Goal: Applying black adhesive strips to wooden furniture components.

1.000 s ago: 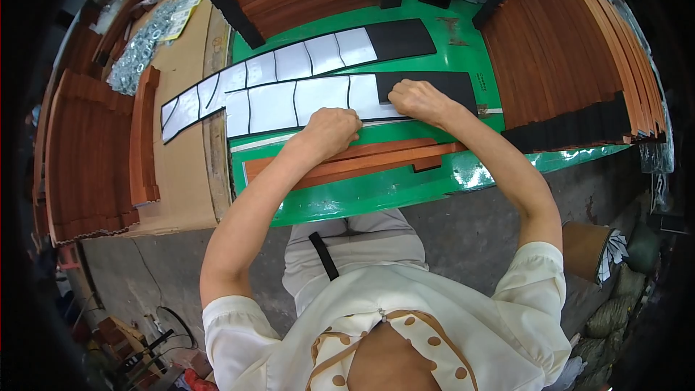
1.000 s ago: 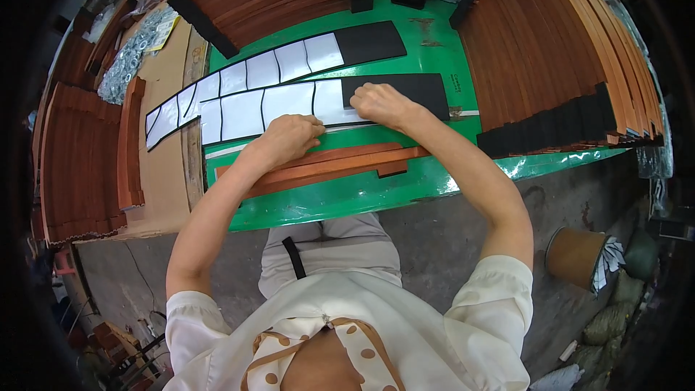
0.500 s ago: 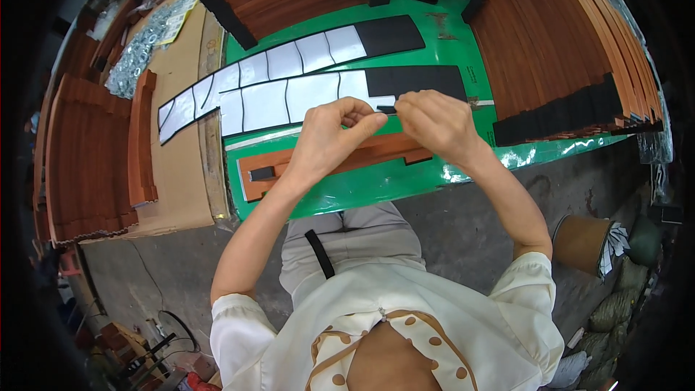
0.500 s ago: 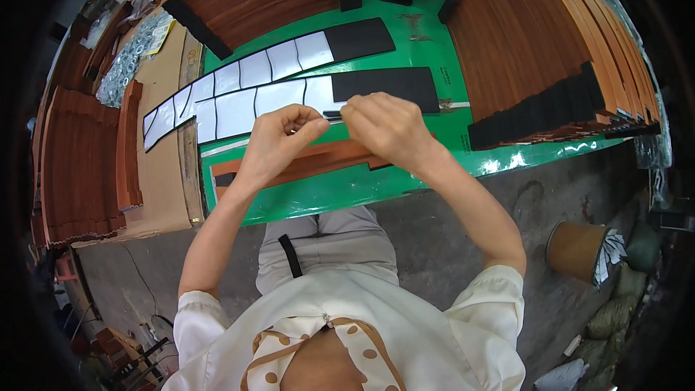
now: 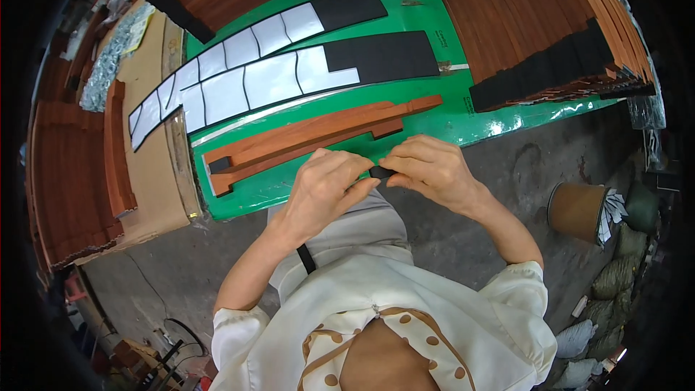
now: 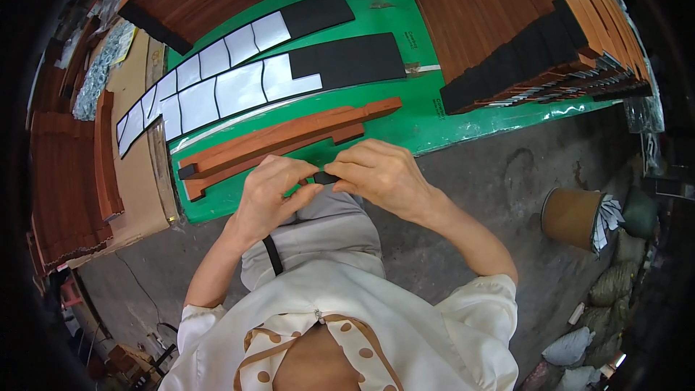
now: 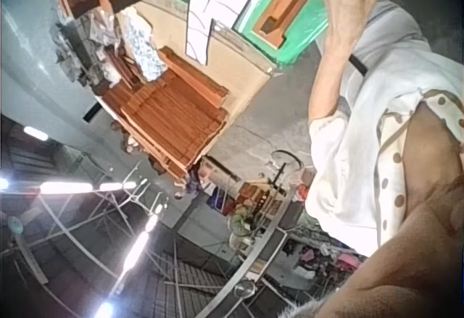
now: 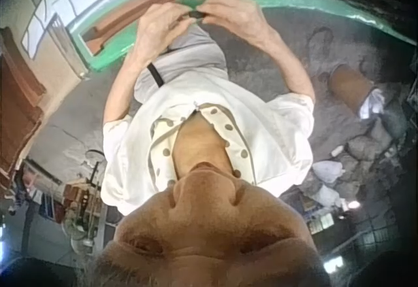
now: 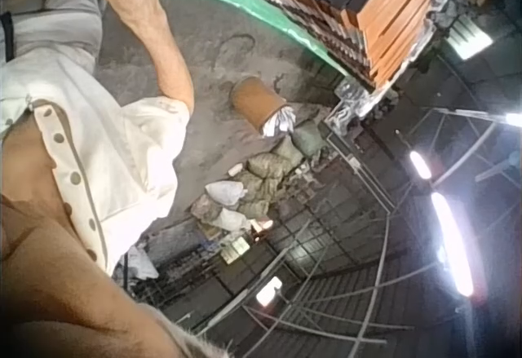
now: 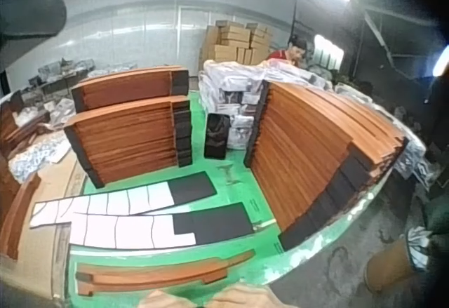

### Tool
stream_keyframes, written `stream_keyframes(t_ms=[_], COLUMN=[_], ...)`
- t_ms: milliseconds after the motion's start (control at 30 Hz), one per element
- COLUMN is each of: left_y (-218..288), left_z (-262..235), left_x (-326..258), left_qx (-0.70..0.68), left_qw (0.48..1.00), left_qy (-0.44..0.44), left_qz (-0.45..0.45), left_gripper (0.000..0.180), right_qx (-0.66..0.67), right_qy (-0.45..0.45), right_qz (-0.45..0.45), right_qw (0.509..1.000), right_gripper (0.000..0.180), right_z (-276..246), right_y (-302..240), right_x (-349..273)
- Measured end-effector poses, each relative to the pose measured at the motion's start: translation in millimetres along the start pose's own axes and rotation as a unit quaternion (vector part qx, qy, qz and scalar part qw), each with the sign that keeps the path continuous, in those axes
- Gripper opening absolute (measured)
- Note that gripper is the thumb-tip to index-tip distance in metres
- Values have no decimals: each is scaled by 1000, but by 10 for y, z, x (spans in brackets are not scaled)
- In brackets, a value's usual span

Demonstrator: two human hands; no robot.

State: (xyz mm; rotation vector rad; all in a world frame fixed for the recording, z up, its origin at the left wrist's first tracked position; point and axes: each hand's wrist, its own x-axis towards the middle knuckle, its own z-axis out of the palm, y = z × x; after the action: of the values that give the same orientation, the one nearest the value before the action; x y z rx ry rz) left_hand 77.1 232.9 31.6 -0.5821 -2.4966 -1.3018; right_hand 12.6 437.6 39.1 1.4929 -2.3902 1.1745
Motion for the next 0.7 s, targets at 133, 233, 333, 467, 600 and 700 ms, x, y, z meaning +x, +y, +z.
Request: stream_keyframes(t_ms=[133, 233, 333, 467, 600, 700], left_y=[21, 84, -23, -186, -252, -274], left_z=[87, 118, 299, 647, 792, 840], left_x=[79, 296, 463, 686, 726, 725], left_qx=[64, 99, 143, 198, 198, 177], left_qw=[997, 995, 990, 976, 972, 975], left_qy=[-24, -28, 11, 78, 98, 87], left_qz=[39, 10, -15, -49, -77, -101], left_gripper=[33, 45, 47, 36, 26, 21], right_qx=[7, -2, -39, -83, -89, -81], right_qy=[-10, 0, 44, 42, -4, 1], right_qz=[50, 53, 86, 105, 101, 87], right_qw=[999, 999, 995, 990, 991, 993], right_gripper=[26, 27, 27, 25, 24, 23], right_z=[-99, -273, -450, -475, -443, -409], right_y=[28, 225, 501, 774, 825, 867], right_x=[-84, -97, -38, 13, 33, 21])
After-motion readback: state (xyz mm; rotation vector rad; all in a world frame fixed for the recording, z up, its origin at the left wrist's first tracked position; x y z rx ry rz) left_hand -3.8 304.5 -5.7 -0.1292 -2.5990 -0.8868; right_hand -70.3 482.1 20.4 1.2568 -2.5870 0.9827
